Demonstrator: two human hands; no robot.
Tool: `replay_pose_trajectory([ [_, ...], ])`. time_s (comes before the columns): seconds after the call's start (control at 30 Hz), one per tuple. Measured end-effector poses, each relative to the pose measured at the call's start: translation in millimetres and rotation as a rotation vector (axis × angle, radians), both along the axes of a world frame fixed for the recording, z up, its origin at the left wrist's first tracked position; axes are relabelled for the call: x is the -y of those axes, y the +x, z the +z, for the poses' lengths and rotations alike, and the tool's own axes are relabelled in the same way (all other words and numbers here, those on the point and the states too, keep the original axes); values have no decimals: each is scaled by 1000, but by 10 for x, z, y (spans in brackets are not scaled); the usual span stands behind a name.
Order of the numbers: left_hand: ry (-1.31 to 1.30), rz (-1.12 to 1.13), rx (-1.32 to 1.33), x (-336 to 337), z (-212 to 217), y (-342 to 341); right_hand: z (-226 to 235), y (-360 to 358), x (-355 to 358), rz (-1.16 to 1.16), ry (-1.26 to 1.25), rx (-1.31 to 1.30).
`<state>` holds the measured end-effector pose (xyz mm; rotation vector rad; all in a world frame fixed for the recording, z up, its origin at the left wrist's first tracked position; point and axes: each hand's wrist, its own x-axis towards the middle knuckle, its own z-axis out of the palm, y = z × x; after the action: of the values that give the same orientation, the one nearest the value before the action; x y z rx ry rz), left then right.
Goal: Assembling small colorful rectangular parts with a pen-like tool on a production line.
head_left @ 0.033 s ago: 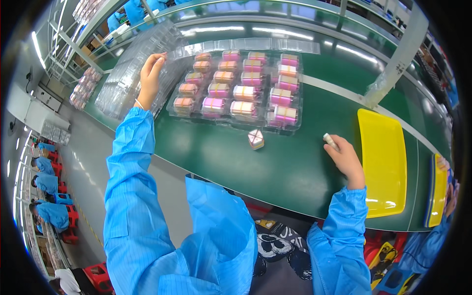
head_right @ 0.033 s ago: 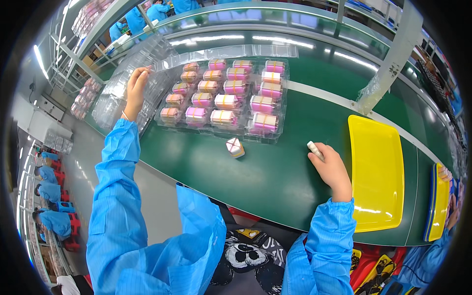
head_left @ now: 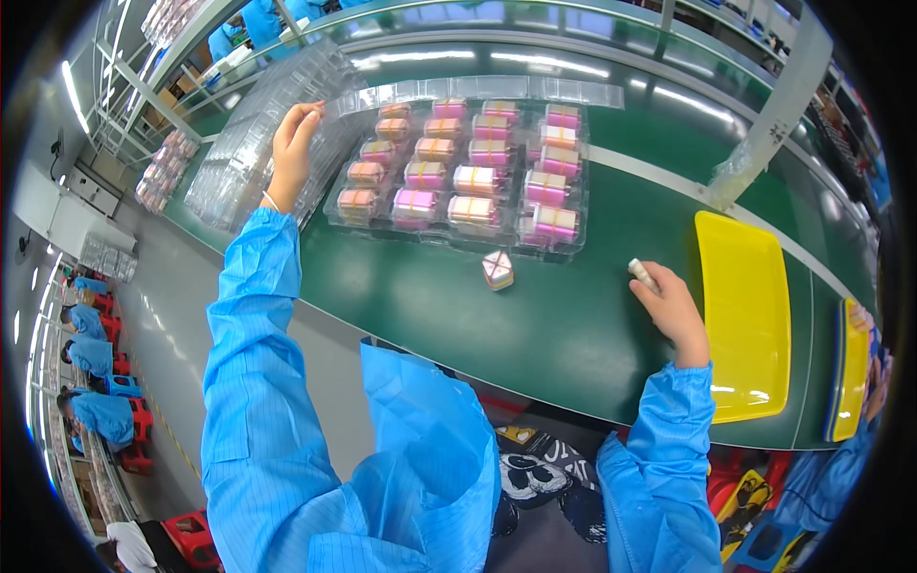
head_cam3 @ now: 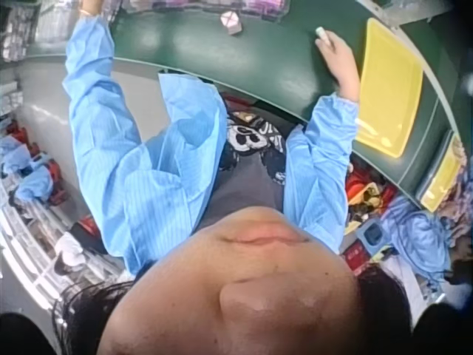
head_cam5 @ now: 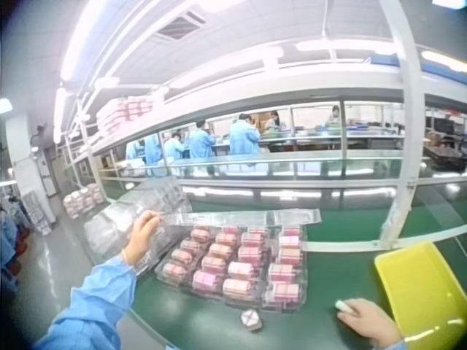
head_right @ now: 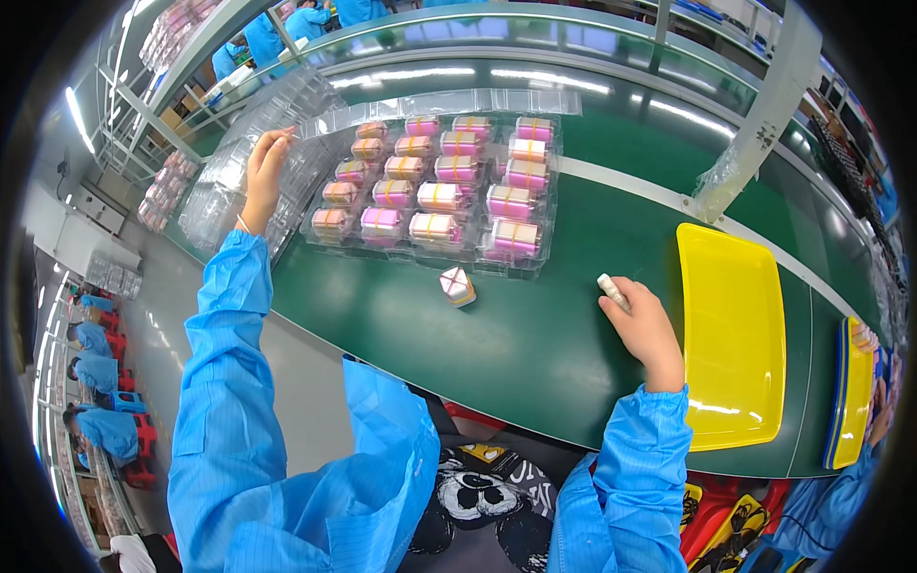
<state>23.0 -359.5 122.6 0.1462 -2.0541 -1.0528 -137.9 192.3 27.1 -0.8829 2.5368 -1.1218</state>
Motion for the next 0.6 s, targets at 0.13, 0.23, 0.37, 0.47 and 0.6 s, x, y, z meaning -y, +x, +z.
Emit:
replay_pose_trajectory([
  [0.13, 39, -34, -2, 7, 22, -48, -54, -15, -10, -3, -53, 10],
  [0.23, 53, -24, -3, -7, 9, -61, -32, 8, 7, -4, -23, 25],
  [0.37, 56, -49, -7, -13, -7, -75, -54, -11, -7, 11, -27, 5],
  [0.47, 74, -48, -12, 4, -21, -82, -27, -9, 0, 4, -21, 22],
  [0.6, 101, -38, -26, -7, -35, -78, -20, -13, 2, -7, -14, 36],
])
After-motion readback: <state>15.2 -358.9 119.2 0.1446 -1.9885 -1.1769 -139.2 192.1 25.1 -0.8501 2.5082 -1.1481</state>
